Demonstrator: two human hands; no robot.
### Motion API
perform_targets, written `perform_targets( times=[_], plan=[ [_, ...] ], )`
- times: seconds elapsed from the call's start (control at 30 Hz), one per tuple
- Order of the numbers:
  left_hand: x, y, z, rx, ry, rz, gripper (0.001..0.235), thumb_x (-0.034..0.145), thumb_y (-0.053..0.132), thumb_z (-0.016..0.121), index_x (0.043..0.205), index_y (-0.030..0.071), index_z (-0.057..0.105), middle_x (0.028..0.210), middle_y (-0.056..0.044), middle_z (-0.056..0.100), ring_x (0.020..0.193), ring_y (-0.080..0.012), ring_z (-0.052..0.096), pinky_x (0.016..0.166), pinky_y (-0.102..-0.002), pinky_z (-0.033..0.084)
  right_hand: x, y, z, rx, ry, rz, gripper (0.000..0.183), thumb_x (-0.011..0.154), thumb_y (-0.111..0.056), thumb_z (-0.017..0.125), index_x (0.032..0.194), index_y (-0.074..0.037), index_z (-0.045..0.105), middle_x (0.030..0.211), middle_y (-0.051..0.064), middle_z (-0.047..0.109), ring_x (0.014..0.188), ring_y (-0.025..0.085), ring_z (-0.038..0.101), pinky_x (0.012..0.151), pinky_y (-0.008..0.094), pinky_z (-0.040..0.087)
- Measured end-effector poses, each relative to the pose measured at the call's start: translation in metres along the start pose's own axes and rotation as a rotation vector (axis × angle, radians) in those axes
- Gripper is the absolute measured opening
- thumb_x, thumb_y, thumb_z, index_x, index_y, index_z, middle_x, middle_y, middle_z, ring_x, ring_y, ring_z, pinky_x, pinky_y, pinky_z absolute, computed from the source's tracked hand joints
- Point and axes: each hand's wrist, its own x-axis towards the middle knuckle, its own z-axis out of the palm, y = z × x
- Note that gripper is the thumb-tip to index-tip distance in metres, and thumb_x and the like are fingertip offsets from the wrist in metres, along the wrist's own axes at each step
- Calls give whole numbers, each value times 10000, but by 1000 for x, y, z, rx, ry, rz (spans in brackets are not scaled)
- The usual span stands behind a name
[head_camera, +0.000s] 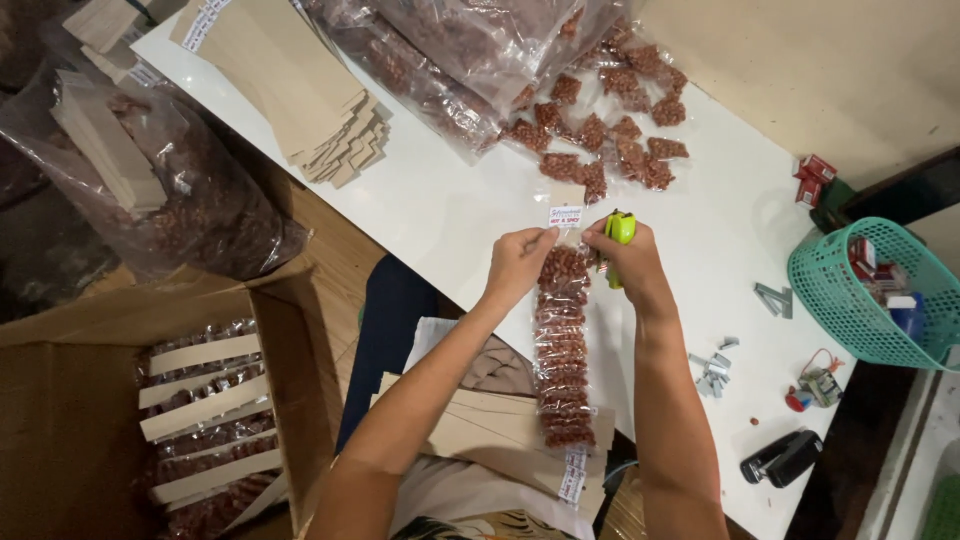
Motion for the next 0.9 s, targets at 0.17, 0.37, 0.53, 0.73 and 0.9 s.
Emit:
perform_targets(
  times=[0.17,0.37,0.53,0.73,0.9],
  plan=[
    [14,-40,7,18,-6,135,344,1045,399,612,953,134,811,550,-74,656,561,-84,578,539,-289,484,-10,-15,-3,55,92,-57,211,886,-185,734,955,12,702,680,126,625,562,227,654,546,348,561],
    [-4,-13,13,47,-50,242,346,1046,369,577,932,130,800,523,-79,618,531,-109,546,547,-294,468,12,-38,18,585,585,-51,541,929,-574,594,790,-50,585,689,78,611,570,193,668,547,380,656],
    [-20,3,16,96,-10,437,306,1060,326,564,982,149,801,539,-103,643,501,-182,638,537,-294,508,16,-39,36,315,636,-87,577,879,-670,633,708,-119,647,635,67,659,520,157,644,555,278,557],
    [-46,21,4,220,73,578,162,917,204,663,959,80,758,704,-183,709,735,-377,733,616,-476,590,17,-26,44,365,712,-180,551,850,-571,761,613,-124,543,505,64,598,441,127,598,478,241,497],
    [-121,67,-49,-68,1,301,203,1001,118,622,1112,104,792,810,64,706,728,-21,555,644,-229,458,-103,-95,47,347,509,-373,154,909,-301,555,943,-151,554,811,30,570,599,210,670,416,302,440]
  ],
)
